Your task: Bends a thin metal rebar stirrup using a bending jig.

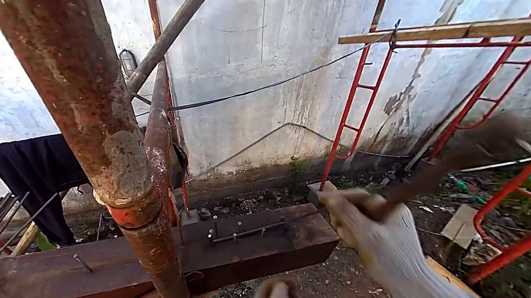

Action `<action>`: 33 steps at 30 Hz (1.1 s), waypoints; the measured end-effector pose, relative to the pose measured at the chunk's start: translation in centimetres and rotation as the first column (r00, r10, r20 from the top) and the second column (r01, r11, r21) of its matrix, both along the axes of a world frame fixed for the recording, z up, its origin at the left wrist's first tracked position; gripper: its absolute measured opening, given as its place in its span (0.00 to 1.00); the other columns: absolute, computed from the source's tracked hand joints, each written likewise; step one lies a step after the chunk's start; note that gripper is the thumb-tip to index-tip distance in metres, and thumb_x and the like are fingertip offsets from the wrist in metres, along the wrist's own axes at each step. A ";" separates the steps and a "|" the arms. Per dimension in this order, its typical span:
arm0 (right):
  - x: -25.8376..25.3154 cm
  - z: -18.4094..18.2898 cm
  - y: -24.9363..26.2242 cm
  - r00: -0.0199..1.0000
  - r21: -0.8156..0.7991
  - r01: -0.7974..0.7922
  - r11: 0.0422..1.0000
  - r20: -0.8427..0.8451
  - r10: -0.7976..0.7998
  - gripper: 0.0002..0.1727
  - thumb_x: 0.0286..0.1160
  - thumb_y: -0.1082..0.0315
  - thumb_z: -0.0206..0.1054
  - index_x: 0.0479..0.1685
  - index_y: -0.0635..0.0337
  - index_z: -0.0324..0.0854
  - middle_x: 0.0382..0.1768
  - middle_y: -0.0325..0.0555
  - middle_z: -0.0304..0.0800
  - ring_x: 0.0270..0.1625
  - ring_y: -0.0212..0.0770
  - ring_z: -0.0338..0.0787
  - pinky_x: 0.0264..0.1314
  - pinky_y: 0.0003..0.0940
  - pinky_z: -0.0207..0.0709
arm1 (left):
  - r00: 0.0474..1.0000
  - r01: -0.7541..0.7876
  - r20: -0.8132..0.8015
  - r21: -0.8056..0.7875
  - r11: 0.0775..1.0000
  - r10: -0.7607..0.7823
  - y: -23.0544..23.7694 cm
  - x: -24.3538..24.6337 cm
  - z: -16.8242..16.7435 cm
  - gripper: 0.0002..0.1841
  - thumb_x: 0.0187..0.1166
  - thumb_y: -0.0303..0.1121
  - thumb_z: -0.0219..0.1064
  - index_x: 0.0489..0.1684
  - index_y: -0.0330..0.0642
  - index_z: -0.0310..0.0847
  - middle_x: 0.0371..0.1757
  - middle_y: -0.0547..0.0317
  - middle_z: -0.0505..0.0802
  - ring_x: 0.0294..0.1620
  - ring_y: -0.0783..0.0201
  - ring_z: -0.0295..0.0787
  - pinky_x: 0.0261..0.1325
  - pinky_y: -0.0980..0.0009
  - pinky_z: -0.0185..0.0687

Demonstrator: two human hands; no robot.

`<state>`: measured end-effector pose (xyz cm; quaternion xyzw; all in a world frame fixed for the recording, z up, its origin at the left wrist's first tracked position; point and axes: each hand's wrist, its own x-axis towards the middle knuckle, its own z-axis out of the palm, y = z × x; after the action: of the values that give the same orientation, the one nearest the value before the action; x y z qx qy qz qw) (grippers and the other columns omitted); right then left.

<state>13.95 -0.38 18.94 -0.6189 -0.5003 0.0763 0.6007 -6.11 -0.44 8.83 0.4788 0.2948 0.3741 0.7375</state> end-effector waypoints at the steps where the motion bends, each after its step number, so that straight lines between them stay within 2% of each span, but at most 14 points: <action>1: 0.3 1.3 2.0 1.000 -0.026 0.010 1.000 0.000 -0.010 0.17 0.75 0.44 0.69 0.33 0.46 0.89 0.17 0.34 0.80 0.13 0.33 0.73 0.14 0.33 0.69 | 0.995 -0.100 0.001 -0.041 0.994 0.100 1.1 0.2 -0.5 0.21 0.94 0.40 0.47 0.66 0.33 0.78 0.40 0.50 0.93 0.31 0.60 0.89 0.36 0.63 0.89; 3: 0.4 3.6 5.2 1.000 -0.087 0.010 0.996 -0.002 -0.011 0.24 0.75 0.37 0.68 0.25 0.47 0.83 0.11 0.38 0.72 0.09 0.37 0.68 0.10 0.35 0.64 | 0.963 -0.269 -0.031 -0.113 0.957 0.267 2.8 0.2 -0.8 0.20 0.93 0.39 0.50 0.69 0.35 0.77 0.42 0.50 0.92 0.30 0.60 0.89 0.35 0.64 0.88; 4: 0.4 4.6 6.3 1.000 -0.116 -0.009 0.993 -0.007 0.009 0.27 0.76 0.34 0.66 0.25 0.48 0.81 0.09 0.39 0.69 0.08 0.38 0.66 0.09 0.36 0.62 | 0.944 -0.329 -0.044 -0.130 0.935 0.326 3.5 0.1 -0.8 0.20 0.93 0.39 0.51 0.71 0.36 0.75 0.44 0.49 0.92 0.31 0.60 0.89 0.35 0.64 0.88; 6: 0.5 6.0 7.9 0.998 -0.140 -0.057 0.989 -0.040 0.051 0.28 0.75 0.31 0.65 0.27 0.47 0.82 0.08 0.40 0.66 0.07 0.38 0.64 0.08 0.36 0.61 | 0.914 -0.406 -0.059 -0.127 0.905 0.401 4.8 0.1 -0.3 0.21 0.93 0.40 0.52 0.76 0.37 0.72 0.49 0.48 0.93 0.32 0.58 0.91 0.35 0.63 0.90; 9: 0.9 7.1 8.9 0.984 -0.120 -0.112 0.986 -0.149 0.094 0.25 0.76 0.32 0.65 0.30 0.44 0.83 0.09 0.36 0.63 0.06 0.34 0.60 0.07 0.33 0.58 | 0.902 -0.431 -0.098 -0.135 0.892 0.421 6.4 0.2 1.6 0.27 0.94 0.48 0.48 0.85 0.43 0.64 0.62 0.48 0.91 0.39 0.53 0.95 0.38 0.59 0.93; 11: 1.7 6.8 8.6 0.973 -0.070 -0.127 0.989 -0.200 0.111 0.23 0.78 0.35 0.65 0.31 0.44 0.82 0.09 0.34 0.62 0.07 0.33 0.59 0.08 0.31 0.58 | 0.878 -0.475 -0.126 -0.119 0.872 0.461 7.3 0.7 3.3 0.28 0.94 0.50 0.46 0.84 0.43 0.65 0.62 0.48 0.92 0.37 0.53 0.96 0.34 0.61 0.93; 13: 3.3 5.3 7.9 0.949 -0.020 -0.130 0.991 -0.292 0.119 0.22 0.81 0.38 0.63 0.31 0.45 0.81 0.07 0.32 0.59 0.06 0.31 0.59 0.08 0.30 0.60 | 0.854 -0.513 -0.167 -0.109 0.852 0.493 7.7 1.6 4.6 0.27 0.94 0.51 0.47 0.82 0.42 0.68 0.57 0.47 0.94 0.30 0.55 0.94 0.26 0.63 0.90; 16: 6.0 1.6 6.7 0.857 0.034 -0.084 0.996 -0.507 0.089 0.20 0.85 0.42 0.59 0.33 0.46 0.79 0.06 0.29 0.56 0.06 0.28 0.60 0.08 0.28 0.64 | 0.862 -0.490 -0.154 -0.008 0.872 0.483 8.1 2.9 4.9 0.25 0.95 0.47 0.47 0.84 0.46 0.66 0.64 0.52 0.91 0.33 0.56 0.95 0.25 0.65 0.91; 17: 6.9 0.3 6.3 0.816 0.036 -0.069 0.997 -0.572 0.077 0.21 0.88 0.43 0.56 0.34 0.47 0.78 0.06 0.29 0.56 0.06 0.29 0.60 0.08 0.28 0.65 | 0.851 -0.506 -0.128 0.063 0.860 0.510 8.4 3.4 4.7 0.23 0.95 0.44 0.46 0.81 0.44 0.69 0.62 0.52 0.92 0.33 0.56 0.95 0.25 0.65 0.92; 20: 9.1 -3.6 5.6 0.733 0.026 -0.055 0.998 -0.678 0.058 0.22 0.92 0.44 0.50 0.39 0.50 0.76 0.07 0.30 0.58 0.05 0.29 0.61 0.06 0.29 0.66 | 0.810 -0.552 0.008 0.348 0.758 0.586 10.0 4.5 5.1 0.18 0.95 0.34 0.44 0.64 0.34 0.78 0.44 0.50 0.95 0.29 0.56 0.94 0.31 0.63 0.95; 22: 9.8 -6.2 5.0 0.699 -0.023 -0.054 0.998 -0.715 0.021 0.20 0.92 0.47 0.51 0.47 0.53 0.77 0.11 0.31 0.65 0.06 0.29 0.61 0.07 0.28 0.65 | 0.802 -0.517 0.030 0.536 0.667 0.597 11.1 4.8 5.8 0.16 0.93 0.32 0.46 0.57 0.37 0.81 0.38 0.56 0.94 0.28 0.61 0.92 0.32 0.66 0.94; 24: 10.2 -8.5 3.9 0.678 -0.094 -0.078 0.992 -0.735 -0.016 0.18 0.92 0.49 0.54 0.50 0.55 0.78 0.14 0.34 0.71 0.07 0.29 0.62 0.07 0.27 0.64 | 0.808 -0.453 0.012 0.653 0.607 0.589 11.8 4.7 6.1 0.15 0.91 0.31 0.49 0.57 0.40 0.83 0.37 0.60 0.94 0.28 0.64 0.91 0.32 0.68 0.93; 28: 10.1 -9.8 2.3 0.680 -0.235 -0.081 0.969 -0.723 -0.119 0.18 0.88 0.49 0.60 0.40 0.55 0.77 0.15 0.36 0.72 0.08 0.31 0.63 0.07 0.29 0.64 | 0.818 -0.346 -0.038 0.765 0.544 0.574 12.2 4.7 6.5 0.14 0.90 0.32 0.52 0.56 0.40 0.84 0.38 0.65 0.95 0.29 0.69 0.91 0.32 0.71 0.92; 33: 10.6 -9.6 2.0 0.700 -0.329 -0.066 0.942 -0.688 -0.191 0.18 0.85 0.49 0.65 0.40 0.56 0.80 0.17 0.38 0.77 0.08 0.31 0.64 0.08 0.28 0.64 | 0.819 -0.309 -0.062 0.789 0.531 0.570 11.6 4.8 7.4 0.13 0.90 0.33 0.53 0.55 0.42 0.85 0.38 0.67 0.95 0.30 0.70 0.91 0.33 0.71 0.93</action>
<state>24.56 1.61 9.31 -0.6492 -0.1882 0.3706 0.6370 -1.33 11.20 16.19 0.6995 0.3388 0.5557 0.2951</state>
